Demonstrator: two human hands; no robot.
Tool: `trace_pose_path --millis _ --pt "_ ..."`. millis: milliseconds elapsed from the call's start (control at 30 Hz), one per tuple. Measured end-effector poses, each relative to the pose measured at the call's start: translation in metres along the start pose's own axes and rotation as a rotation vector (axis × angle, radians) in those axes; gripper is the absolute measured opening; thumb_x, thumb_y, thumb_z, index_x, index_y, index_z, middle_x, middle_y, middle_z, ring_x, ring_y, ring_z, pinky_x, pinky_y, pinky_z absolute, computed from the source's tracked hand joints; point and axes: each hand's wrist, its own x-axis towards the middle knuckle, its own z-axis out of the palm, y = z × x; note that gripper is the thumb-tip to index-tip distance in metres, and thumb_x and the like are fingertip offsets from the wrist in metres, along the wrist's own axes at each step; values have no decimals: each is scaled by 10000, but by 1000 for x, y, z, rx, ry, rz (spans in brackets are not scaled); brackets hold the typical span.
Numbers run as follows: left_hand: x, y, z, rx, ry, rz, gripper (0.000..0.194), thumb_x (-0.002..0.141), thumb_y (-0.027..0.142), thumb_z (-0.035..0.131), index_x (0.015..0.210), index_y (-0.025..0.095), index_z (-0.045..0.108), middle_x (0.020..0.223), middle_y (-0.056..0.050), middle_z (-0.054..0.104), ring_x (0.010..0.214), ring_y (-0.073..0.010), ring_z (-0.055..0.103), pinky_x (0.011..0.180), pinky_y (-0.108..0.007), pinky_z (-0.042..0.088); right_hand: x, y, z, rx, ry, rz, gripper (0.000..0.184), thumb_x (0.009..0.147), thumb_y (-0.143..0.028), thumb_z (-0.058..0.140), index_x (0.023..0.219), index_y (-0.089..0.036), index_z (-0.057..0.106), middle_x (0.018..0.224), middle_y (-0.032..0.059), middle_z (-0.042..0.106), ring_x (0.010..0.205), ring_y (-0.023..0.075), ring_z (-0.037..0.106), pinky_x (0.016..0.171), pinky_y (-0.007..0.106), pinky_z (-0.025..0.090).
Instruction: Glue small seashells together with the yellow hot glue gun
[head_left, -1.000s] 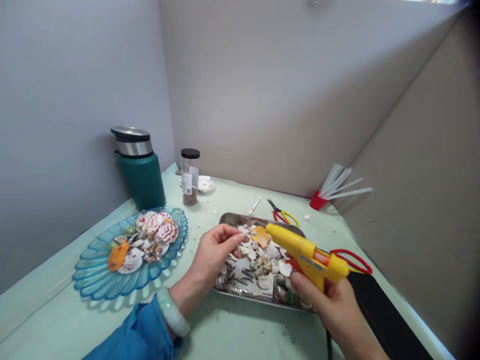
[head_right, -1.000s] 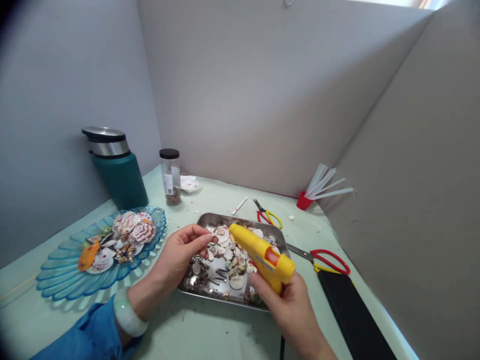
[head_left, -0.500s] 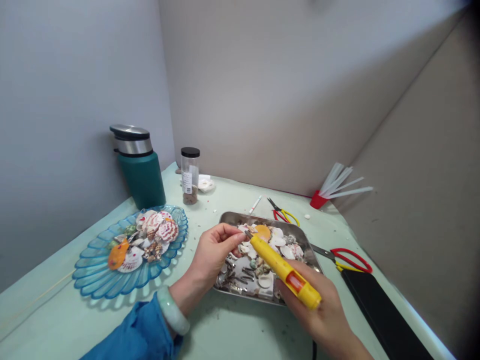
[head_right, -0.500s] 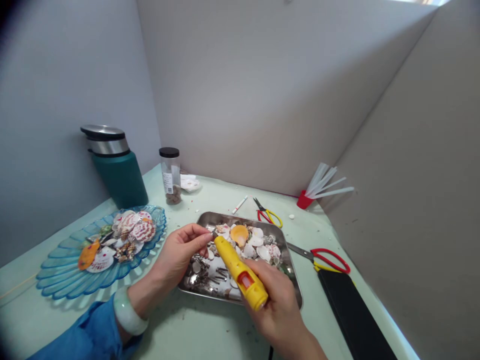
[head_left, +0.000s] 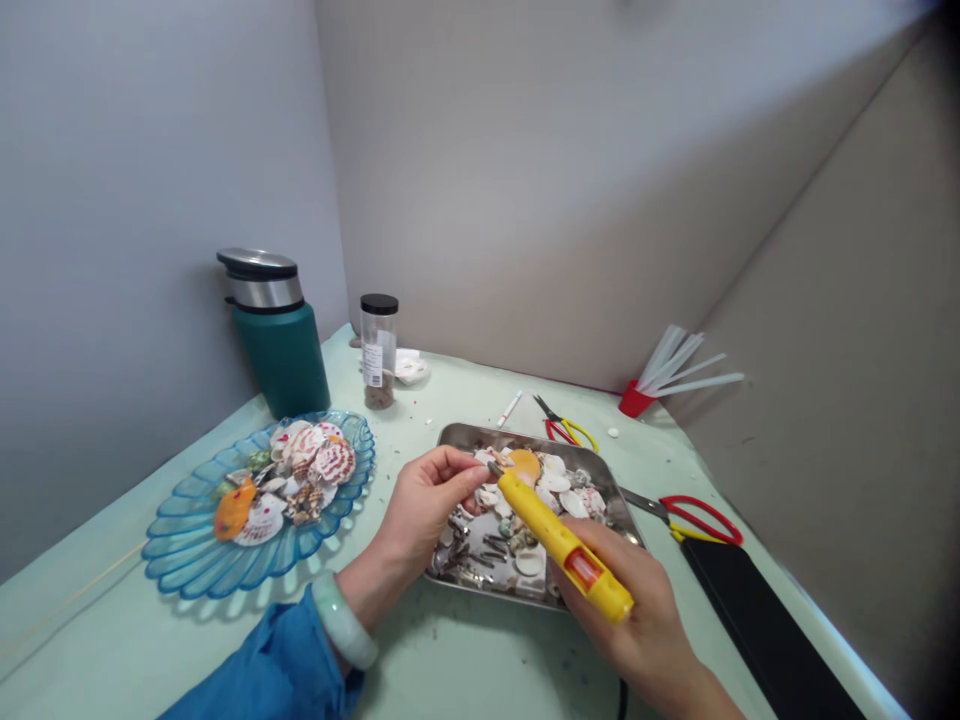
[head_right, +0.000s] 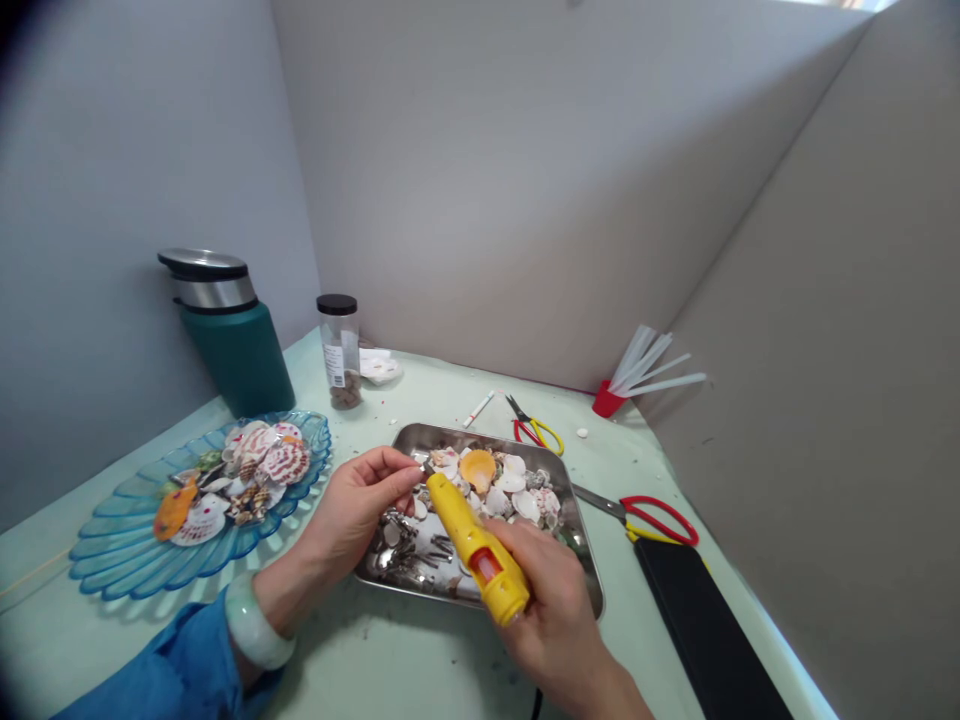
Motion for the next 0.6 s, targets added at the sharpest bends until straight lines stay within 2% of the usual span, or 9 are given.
trace_pose_path --millis 600 --pt "2 -3 -1 8 3 22 145 711 256 750 736 145 661 587 50 591 489 -49 517 508 -159 431 2 -1 1 -29 26 -56 237 822 -124 557 1038 -222 575 899 52 717 752 216 676 605 288 512"
